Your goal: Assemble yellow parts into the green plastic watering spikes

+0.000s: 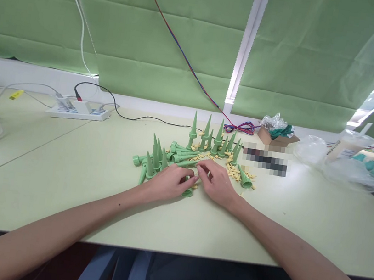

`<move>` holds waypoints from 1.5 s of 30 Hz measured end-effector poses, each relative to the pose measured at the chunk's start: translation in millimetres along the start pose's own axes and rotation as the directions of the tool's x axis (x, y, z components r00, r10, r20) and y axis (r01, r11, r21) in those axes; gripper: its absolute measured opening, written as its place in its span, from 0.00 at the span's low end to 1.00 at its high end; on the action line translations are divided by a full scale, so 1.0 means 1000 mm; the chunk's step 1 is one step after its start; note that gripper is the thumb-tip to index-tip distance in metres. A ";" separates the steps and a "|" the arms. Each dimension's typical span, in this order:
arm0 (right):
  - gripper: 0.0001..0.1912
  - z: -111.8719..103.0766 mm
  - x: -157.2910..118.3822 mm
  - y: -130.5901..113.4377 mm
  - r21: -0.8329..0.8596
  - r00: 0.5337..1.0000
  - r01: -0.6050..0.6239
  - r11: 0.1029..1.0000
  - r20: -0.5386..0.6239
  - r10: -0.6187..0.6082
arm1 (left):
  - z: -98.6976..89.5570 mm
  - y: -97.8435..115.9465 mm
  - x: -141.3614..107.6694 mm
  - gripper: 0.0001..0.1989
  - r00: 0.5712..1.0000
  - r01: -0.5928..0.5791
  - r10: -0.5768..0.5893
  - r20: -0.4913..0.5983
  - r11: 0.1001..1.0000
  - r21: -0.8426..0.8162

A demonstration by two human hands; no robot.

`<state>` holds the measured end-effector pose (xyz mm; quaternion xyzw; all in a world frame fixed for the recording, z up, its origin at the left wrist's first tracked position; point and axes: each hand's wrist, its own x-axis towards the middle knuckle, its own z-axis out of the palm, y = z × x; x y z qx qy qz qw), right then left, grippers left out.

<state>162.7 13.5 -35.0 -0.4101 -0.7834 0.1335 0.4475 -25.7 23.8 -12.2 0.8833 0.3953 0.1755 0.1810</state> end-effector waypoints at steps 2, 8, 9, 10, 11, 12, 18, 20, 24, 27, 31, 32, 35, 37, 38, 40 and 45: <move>0.08 0.001 0.000 0.000 0.012 1.000 -0.013 1.000 -0.006 0.013 | 0.001 -0.001 0.000 0.20 1.000 -0.002 0.002 -0.009 1.000 -0.002; 0.08 0.002 0.001 -0.001 0.049 0.997 -0.067 0.996 -0.036 0.069 | 0.003 -0.003 0.001 0.18 0.999 -0.005 0.005 -0.047 1.000 -0.011; 0.08 0.002 0.001 -0.001 0.055 0.996 -0.075 0.996 -0.040 0.077 | 0.003 -0.003 0.001 0.18 0.998 -0.008 0.007 -0.056 1.000 -0.013; 0.09 0.002 0.001 -0.002 0.060 0.995 -0.083 0.995 -0.043 0.086 | 0.003 -0.004 0.001 0.18 0.998 -0.011 0.010 -0.067 1.000 -0.015; 0.09 0.001 0.002 -0.002 0.066 0.994 -0.091 0.994 -0.046 0.094 | 0.004 -0.004 0.001 0.17 0.997 -0.014 0.012 -0.077 1.000 -0.017; 0.09 0.001 0.002 -0.002 0.071 0.994 -0.099 0.993 -0.048 0.103 | 0.004 -0.005 0.002 0.17 0.996 -0.014 0.013 -0.086 1.000 -0.020; 0.09 0.001 0.002 -0.004 0.104 0.989 -0.130 0.986 -0.058 0.136 | 0.006 -0.007 0.003 0.15 0.994 -0.022 0.017 -0.108 0.998 -0.051; 0.09 0.001 0.002 -0.004 0.117 0.988 -0.136 0.984 -0.056 0.143 | 0.006 -0.008 0.003 0.15 0.994 -0.026 0.019 -0.108 0.998 -0.060; 0.09 0.001 0.001 -0.005 0.130 0.986 -0.151 0.980 -0.048 0.159 | 0.006 -0.009 0.004 0.15 0.994 -0.036 0.029 -0.107 0.997 -0.066; 0.08 0.001 0.002 -0.004 0.137 0.985 -0.158 0.978 -0.049 0.166 | 0.006 -0.009 0.004 0.15 0.993 -0.057 0.049 -0.104 0.996 -0.072; 0.08 0.001 0.002 -0.003 0.144 0.985 -0.150 0.978 -0.059 0.159 | 0.006 -0.008 0.004 0.14 0.991 -0.097 0.089 -0.101 0.992 -0.076; 0.08 0.000 0.002 -0.003 0.145 0.985 -0.150 0.978 -0.061 0.161 | 0.006 -0.008 0.003 0.14 0.990 -0.105 0.097 -0.103 0.992 -0.074; 0.08 -0.001 0.002 -0.003 0.153 0.983 -0.158 0.975 -0.069 0.170 | 0.006 -0.007 0.002 0.13 0.988 -0.115 0.107 -0.113 0.991 -0.070; 0.09 -0.003 0.003 -0.003 0.166 0.981 -0.168 0.972 -0.070 0.181 | 0.006 -0.006 0.002 0.12 0.986 -0.117 0.108 -0.126 0.991 -0.069; 0.09 -0.003 0.003 -0.003 0.175 0.980 -0.174 0.969 -0.069 0.188 | 0.006 -0.006 0.002 0.12 0.985 -0.118 0.108 -0.134 0.991 -0.070; 0.09 -0.004 0.003 -0.002 0.187 0.977 -0.188 0.964 -0.065 0.203 | 0.006 -0.005 0.002 0.12 0.983 -0.120 0.109 -0.150 0.991 -0.066; 0.09 -0.004 0.004 -0.001 0.184 0.975 -0.200 0.962 -0.064 0.215 | 0.003 -0.002 0.001 0.11 0.977 -0.104 0.094 -0.192 0.994 -0.043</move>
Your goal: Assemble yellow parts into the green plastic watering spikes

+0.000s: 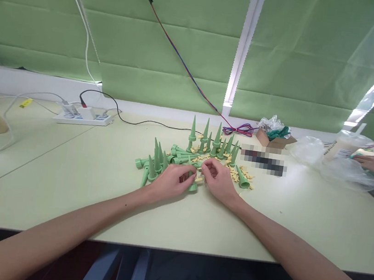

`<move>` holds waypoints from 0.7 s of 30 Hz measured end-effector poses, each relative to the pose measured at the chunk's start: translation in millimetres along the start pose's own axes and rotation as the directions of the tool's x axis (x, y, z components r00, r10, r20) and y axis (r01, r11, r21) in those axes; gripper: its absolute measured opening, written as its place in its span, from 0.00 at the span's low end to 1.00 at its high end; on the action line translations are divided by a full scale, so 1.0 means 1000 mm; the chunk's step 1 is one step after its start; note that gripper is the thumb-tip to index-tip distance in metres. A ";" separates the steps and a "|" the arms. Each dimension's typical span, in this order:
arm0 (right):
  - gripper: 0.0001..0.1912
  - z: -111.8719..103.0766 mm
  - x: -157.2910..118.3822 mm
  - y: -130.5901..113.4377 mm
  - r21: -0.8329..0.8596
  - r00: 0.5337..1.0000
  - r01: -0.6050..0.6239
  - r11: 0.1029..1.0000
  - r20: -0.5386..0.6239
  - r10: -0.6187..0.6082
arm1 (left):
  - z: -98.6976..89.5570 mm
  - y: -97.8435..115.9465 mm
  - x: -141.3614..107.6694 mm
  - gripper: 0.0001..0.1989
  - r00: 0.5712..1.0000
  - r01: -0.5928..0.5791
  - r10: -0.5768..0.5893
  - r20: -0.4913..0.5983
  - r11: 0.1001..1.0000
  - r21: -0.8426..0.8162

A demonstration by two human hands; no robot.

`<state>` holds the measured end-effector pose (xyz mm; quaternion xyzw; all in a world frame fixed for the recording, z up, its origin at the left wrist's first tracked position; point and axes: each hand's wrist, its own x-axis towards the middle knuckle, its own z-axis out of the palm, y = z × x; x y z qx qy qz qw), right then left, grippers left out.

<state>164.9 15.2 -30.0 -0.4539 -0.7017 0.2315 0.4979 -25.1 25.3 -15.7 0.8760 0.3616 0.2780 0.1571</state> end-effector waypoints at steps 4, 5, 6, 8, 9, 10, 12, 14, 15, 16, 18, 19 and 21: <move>0.09 0.000 -0.001 0.000 -0.031 0.998 0.047 0.998 0.030 -0.046 | 0.000 0.001 0.000 0.11 0.999 0.011 -0.011 -0.053 1.000 -0.007; 0.10 0.000 -0.001 0.000 -0.041 0.997 0.061 0.997 0.041 -0.059 | 0.000 0.001 0.000 0.11 0.998 0.009 -0.010 -0.066 1.000 -0.010; 0.10 0.000 -0.001 0.000 -0.051 0.996 0.072 0.996 0.051 -0.069 | 0.001 0.001 0.000 0.11 0.997 0.007 -0.008 -0.075 1.000 -0.013; 0.11 0.001 -0.001 0.000 -0.072 0.995 0.082 0.994 0.065 -0.078 | 0.000 0.001 0.001 0.12 0.996 0.010 -0.011 -0.086 1.000 -0.019; 0.11 0.001 -0.001 0.000 -0.081 0.994 0.085 0.993 0.068 -0.080 | 0.000 0.001 0.001 0.12 0.996 0.015 -0.016 -0.091 1.000 -0.019; 0.11 0.001 -0.001 -0.001 -0.087 0.994 0.088 0.992 0.069 -0.082 | -0.001 0.000 0.001 0.12 0.995 0.021 -0.022 -0.101 1.000 -0.015; 0.11 0.001 0.000 -0.001 -0.090 0.994 0.094 0.991 0.069 -0.088 | -0.002 0.000 0.002 0.11 0.992 0.034 -0.034 -0.125 0.999 0.002; 0.10 0.001 0.000 -0.001 -0.086 0.993 0.101 0.991 0.065 -0.095 | -0.003 0.000 0.003 0.11 0.988 0.045 -0.041 -0.151 0.999 0.022; 0.10 0.001 0.000 -0.001 -0.086 0.993 0.103 0.991 0.060 -0.098 | -0.004 0.000 0.003 0.11 0.986 0.049 -0.044 -0.160 0.998 0.028; 0.09 0.001 0.000 -0.001 -0.086 0.994 0.104 0.991 0.050 -0.100 | -0.004 0.000 0.003 0.11 0.985 0.052 -0.046 -0.164 0.998 0.029; 0.09 0.001 0.000 -0.001 -0.090 0.994 0.105 0.990 0.027 -0.103 | -0.004 0.000 0.003 0.11 0.985 0.055 -0.050 -0.167 0.998 0.026; 0.10 0.000 0.000 -0.001 -0.093 0.995 0.104 0.990 0.016 -0.103 | -0.003 0.000 0.003 0.11 0.985 0.056 -0.051 -0.168 0.998 0.026; 0.10 0.000 0.000 -0.002 -0.099 0.995 0.104 0.990 0.003 -0.104 | -0.003 -0.001 0.003 0.11 0.984 0.060 -0.054 -0.172 0.998 0.028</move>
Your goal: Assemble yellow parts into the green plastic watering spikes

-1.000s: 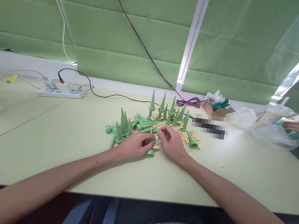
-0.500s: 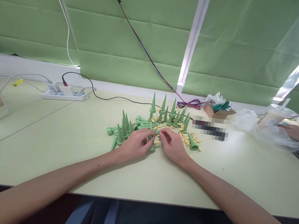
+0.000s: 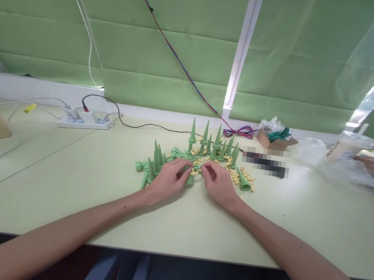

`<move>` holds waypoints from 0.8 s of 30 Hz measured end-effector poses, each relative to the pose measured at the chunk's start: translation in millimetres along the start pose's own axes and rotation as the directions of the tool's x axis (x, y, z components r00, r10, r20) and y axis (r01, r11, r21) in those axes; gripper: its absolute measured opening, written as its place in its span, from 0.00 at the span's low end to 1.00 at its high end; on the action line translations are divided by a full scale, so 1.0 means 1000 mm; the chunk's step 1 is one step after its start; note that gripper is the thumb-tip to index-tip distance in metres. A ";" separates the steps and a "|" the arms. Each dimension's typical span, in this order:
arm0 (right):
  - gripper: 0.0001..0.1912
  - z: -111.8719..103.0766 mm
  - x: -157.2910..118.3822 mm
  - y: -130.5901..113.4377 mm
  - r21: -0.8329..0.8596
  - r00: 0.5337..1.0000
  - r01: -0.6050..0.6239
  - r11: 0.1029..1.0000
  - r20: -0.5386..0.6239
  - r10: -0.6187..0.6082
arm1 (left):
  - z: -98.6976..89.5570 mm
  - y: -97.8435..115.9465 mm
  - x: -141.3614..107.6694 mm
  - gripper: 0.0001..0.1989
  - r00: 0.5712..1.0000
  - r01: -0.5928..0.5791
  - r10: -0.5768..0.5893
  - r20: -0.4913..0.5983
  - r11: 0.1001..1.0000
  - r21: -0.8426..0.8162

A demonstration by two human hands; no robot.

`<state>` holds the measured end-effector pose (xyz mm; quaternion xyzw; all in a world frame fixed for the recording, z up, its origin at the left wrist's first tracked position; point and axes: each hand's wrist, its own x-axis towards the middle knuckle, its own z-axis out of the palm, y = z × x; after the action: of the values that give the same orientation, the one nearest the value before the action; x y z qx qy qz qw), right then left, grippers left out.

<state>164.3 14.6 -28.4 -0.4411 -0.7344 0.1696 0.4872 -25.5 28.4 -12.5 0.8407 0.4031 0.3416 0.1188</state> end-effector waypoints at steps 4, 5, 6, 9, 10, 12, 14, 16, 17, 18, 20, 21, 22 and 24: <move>0.10 0.000 0.000 -0.001 -0.004 1.000 -0.004 1.000 0.000 0.004 | 0.000 0.000 0.000 0.11 1.000 0.028 -0.028 -0.006 1.000 -0.010; 0.10 0.000 0.000 -0.001 -0.004 1.000 -0.006 1.000 0.002 0.006 | 0.000 0.000 0.000 0.11 0.999 0.033 -0.034 -0.007 0.999 -0.014; 0.10 0.000 -0.001 -0.001 -0.003 1.000 -0.008 1.000 0.002 0.008 | 0.000 0.000 0.000 0.11 0.999 0.037 -0.037 -0.009 0.999 -0.017; 0.10 0.000 -0.001 -0.001 -0.003 1.000 -0.010 1.000 0.000 0.010 | 0.000 0.001 0.000 0.11 0.999 0.036 -0.037 -0.014 0.999 -0.026; 0.10 0.000 -0.001 -0.001 -0.004 1.000 -0.010 1.000 0.001 0.010 | 0.000 0.000 0.000 0.11 0.999 0.037 -0.037 -0.016 0.999 -0.030; 0.10 0.000 -0.001 0.000 -0.005 1.000 -0.009 1.000 0.005 0.009 | 0.000 0.000 0.000 0.11 0.999 0.038 -0.039 -0.023 0.998 -0.042; 0.10 0.000 -0.001 -0.001 -0.002 1.000 -0.013 1.000 0.012 0.013 | 0.000 0.000 0.000 0.11 0.999 0.045 -0.047 -0.028 0.997 -0.055; 0.10 -0.001 -0.001 -0.001 0.002 1.000 -0.018 1.000 0.023 0.018 | 0.000 0.000 0.000 0.11 0.998 0.053 -0.055 -0.031 0.996 -0.070; 0.09 -0.001 -0.001 -0.001 0.003 0.999 -0.020 1.000 0.031 0.020 | 0.000 0.000 0.000 0.11 0.998 0.057 -0.059 -0.031 0.996 -0.075; 0.10 -0.001 -0.001 0.000 0.002 0.999 -0.021 1.000 0.040 0.021 | 0.000 0.001 0.000 0.11 0.997 0.061 -0.064 -0.032 0.995 -0.080; 0.10 -0.001 -0.001 0.000 -0.002 0.998 -0.018 1.000 0.059 0.018 | 0.000 0.001 0.000 0.11 0.997 0.069 -0.072 -0.035 0.994 -0.088; 0.10 -0.001 -0.001 0.000 -0.004 0.998 -0.015 1.000 0.067 0.015 | -0.001 0.001 0.000 0.11 0.997 0.072 -0.075 -0.035 0.993 -0.091; 0.10 -0.001 -0.001 0.000 -0.005 0.997 -0.012 1.000 0.074 0.012 | -0.001 0.001 0.000 0.11 0.996 0.073 -0.077 -0.036 0.993 -0.094; 0.10 -0.001 -0.001 0.001 -0.005 0.996 -0.011 1.000 0.085 0.012 | -0.001 0.001 0.000 0.11 0.996 0.075 -0.078 -0.036 0.993 -0.096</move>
<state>165.9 13.6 -29.1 -0.4389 -0.7523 0.1890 0.4536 -25.4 27.9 -11.6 0.8111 0.4206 0.3722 0.1636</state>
